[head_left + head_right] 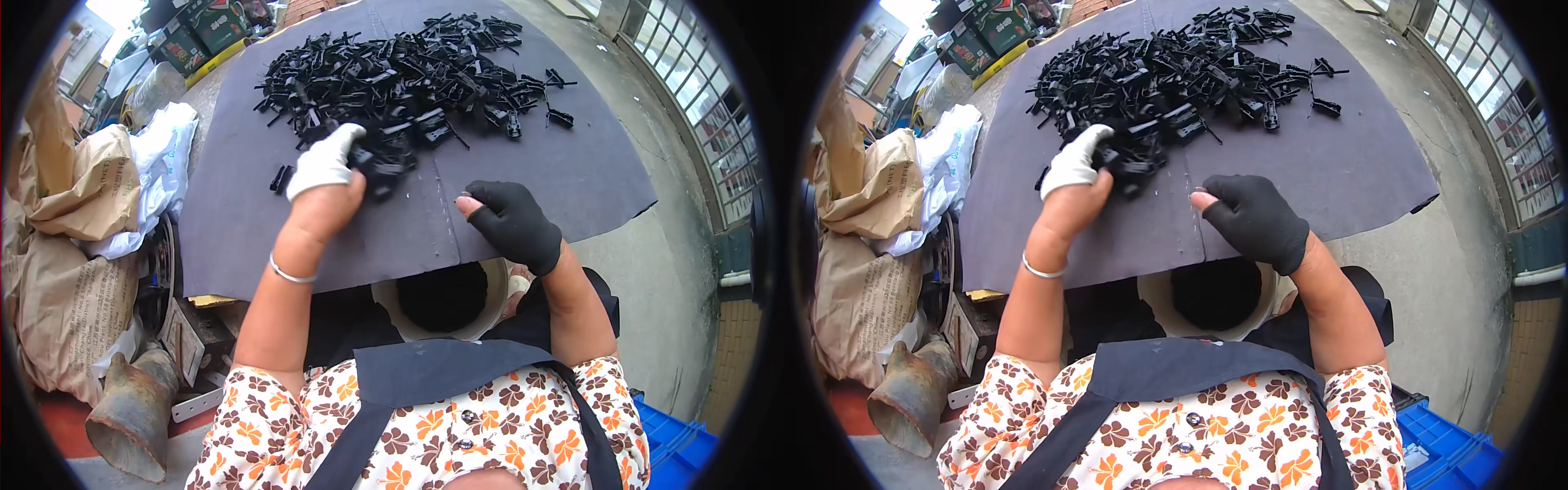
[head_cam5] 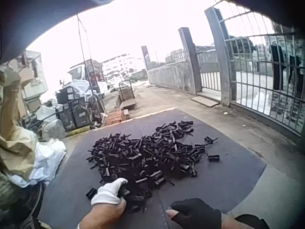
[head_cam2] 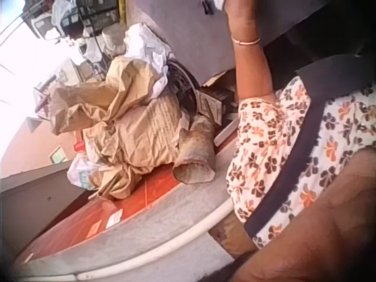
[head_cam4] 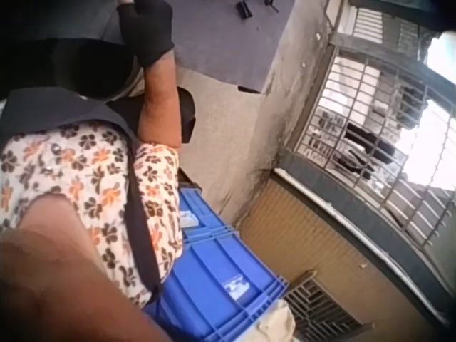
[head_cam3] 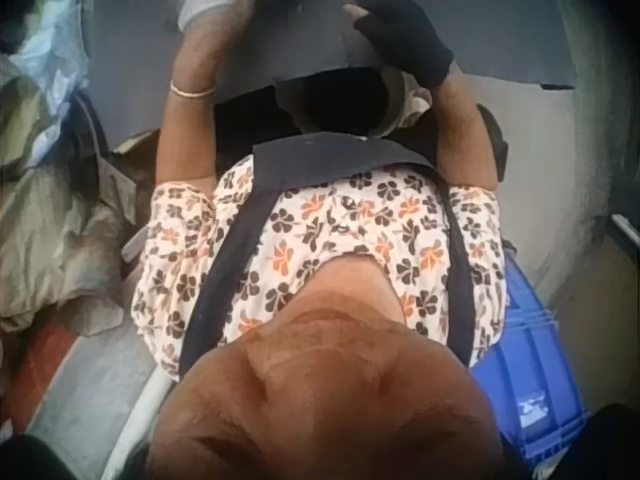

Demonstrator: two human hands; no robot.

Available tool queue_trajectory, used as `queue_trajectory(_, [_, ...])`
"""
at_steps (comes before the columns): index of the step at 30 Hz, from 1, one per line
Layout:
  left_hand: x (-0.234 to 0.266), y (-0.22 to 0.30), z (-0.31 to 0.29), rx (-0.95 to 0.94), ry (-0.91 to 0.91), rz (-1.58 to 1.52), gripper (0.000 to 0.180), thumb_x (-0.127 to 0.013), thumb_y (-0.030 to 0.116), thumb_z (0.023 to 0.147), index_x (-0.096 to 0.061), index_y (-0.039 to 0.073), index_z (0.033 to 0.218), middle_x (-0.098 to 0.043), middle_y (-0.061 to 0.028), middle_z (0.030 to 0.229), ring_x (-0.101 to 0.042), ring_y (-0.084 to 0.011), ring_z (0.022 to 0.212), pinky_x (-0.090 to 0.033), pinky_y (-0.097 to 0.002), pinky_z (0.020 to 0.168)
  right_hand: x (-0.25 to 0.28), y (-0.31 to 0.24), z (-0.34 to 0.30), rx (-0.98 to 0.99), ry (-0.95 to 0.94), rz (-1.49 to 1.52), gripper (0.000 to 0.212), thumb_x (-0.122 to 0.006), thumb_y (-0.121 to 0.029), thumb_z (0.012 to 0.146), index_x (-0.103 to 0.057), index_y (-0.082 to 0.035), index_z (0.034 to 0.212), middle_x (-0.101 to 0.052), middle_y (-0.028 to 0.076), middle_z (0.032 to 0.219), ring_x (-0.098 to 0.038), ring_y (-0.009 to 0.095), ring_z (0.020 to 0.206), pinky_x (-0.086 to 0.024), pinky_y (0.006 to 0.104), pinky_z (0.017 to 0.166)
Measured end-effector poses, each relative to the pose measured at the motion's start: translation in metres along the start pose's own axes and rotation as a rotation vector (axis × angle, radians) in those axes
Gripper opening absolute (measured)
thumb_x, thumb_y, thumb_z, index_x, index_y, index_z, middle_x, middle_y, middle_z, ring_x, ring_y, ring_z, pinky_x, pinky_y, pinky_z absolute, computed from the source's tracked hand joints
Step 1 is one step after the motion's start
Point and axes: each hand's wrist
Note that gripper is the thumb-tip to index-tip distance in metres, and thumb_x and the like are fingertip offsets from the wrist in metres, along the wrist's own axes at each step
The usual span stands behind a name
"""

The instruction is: Assembling small black plastic components by manually inserting metal pins.

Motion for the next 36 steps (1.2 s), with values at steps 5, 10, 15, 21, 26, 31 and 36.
queue_trajectory(5, [-0.009, 0.032, -0.025, -0.131, 0.0, 0.024, 0.03, -0.057, 0.002, 0.079, -0.061, 0.011, 0.108, -0.063, -0.0114, 0.096, -0.06, -0.0303, 0.088, -0.048, -0.0359, 0.078, -0.013, 0.007, 0.007, 0.209, 0.211, -0.2, 0.014, -0.062, -0.016, 0.083, -0.059, -0.003, 0.088, -0.057, 0.01, 0.068, -0.05, 0.021, 0.056, -0.042, 0.0305, 0.056])
queue_trajectory(10, [-0.001, 0.023, -0.025, -0.172, 0.07, -0.015, 0.03, -0.061, 0.008, 0.078, -0.062, 0.016, 0.107, -0.06, -0.0111, 0.091, -0.059, -0.0305, 0.084, -0.049, -0.0374, 0.071, -0.023, 0.006, 0.016, 0.293, 0.357, -0.452, 0.024, -0.066, -0.02, 0.079, -0.06, -0.008, 0.099, -0.063, 0.013, 0.078, -0.061, 0.029, 0.067, -0.048, 0.0366, 0.06])
queue_trajectory(15, [0.013, 0.019, -0.022, -0.179, 0.086, 0.111, 0.041, -0.064, 0.009, 0.075, -0.058, 0.016, 0.115, -0.059, -0.0152, 0.096, -0.058, -0.0325, 0.086, -0.048, -0.0384, 0.075, -0.024, 0.009, 0.025, 0.068, 0.191, -0.608, 0.025, -0.066, -0.021, 0.078, -0.06, -0.008, 0.099, -0.063, 0.015, 0.081, -0.061, 0.033, 0.071, -0.048, 0.0412, 0.062])
queue_trajectory(21, [0.04, 0.038, -0.031, -0.251, 0.22, 0.058, 0.045, -0.065, 0.004, 0.077, -0.055, 0.005, 0.12, -0.058, -0.0178, 0.11, -0.058, -0.027, 0.093, -0.046, -0.033, 0.082, -0.011, 0.001, 0.014, 0.09, 0.173, -0.292, 0.023, -0.066, -0.017, 0.077, -0.062, -0.005, 0.095, -0.06, 0.008, 0.069, -0.056, 0.019, 0.06, -0.044, 0.0329, 0.056])
queue_trajectory(26, [0.013, 0.063, -0.059, 0.115, -0.153, -1.02, 0.025, -0.06, 0.009, 0.088, -0.056, 0.0, 0.111, -0.064, -0.0084, 0.095, -0.057, -0.0092, 0.079, -0.047, -0.0237, 0.073, -0.025, -0.027, -0.002, 0.078, -0.039, 0.146, 0.019, -0.068, -0.014, 0.078, -0.061, -0.002, 0.091, -0.056, 0.001, 0.067, -0.047, 0.008, 0.059, -0.041, 0.0251, 0.055])
queue_trajectory(31, [0.002, 0.062, -0.066, 0.298, -0.085, -1.076, 0.02, -0.058, 0.01, 0.09, -0.056, -0.003, 0.105, -0.064, -0.0068, 0.089, -0.056, -0.0088, 0.078, -0.047, -0.0232, 0.071, -0.023, -0.03, -0.006, 0.252, 0.001, 0.138, 0.017, -0.069, -0.011, 0.076, -0.061, -0.003, 0.089, -0.057, 0.002, 0.069, -0.05, 0.01, 0.06, -0.042, 0.0266, 0.056])
queue_trajectory(36, [-0.004, 0.067, -0.066, 0.22, -0.101, -1.116, 0.019, -0.055, 0.01, 0.092, -0.057, -0.003, 0.105, -0.063, -0.0043, 0.088, -0.056, -0.0082, 0.076, -0.048, -0.0221, 0.067, -0.039, -0.035, -0.009, 0.435, 0.237, -0.013, 0.018, -0.071, -0.008, 0.073, -0.054, -0.005, 0.079, -0.054, 0.003, 0.067, -0.051, 0.013, 0.059, -0.042, 0.0275, 0.054])
Point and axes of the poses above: each hand's wrist, its own z-axis towards the middle knuckle, its own x-axis out of the back of the hand, y = z × x
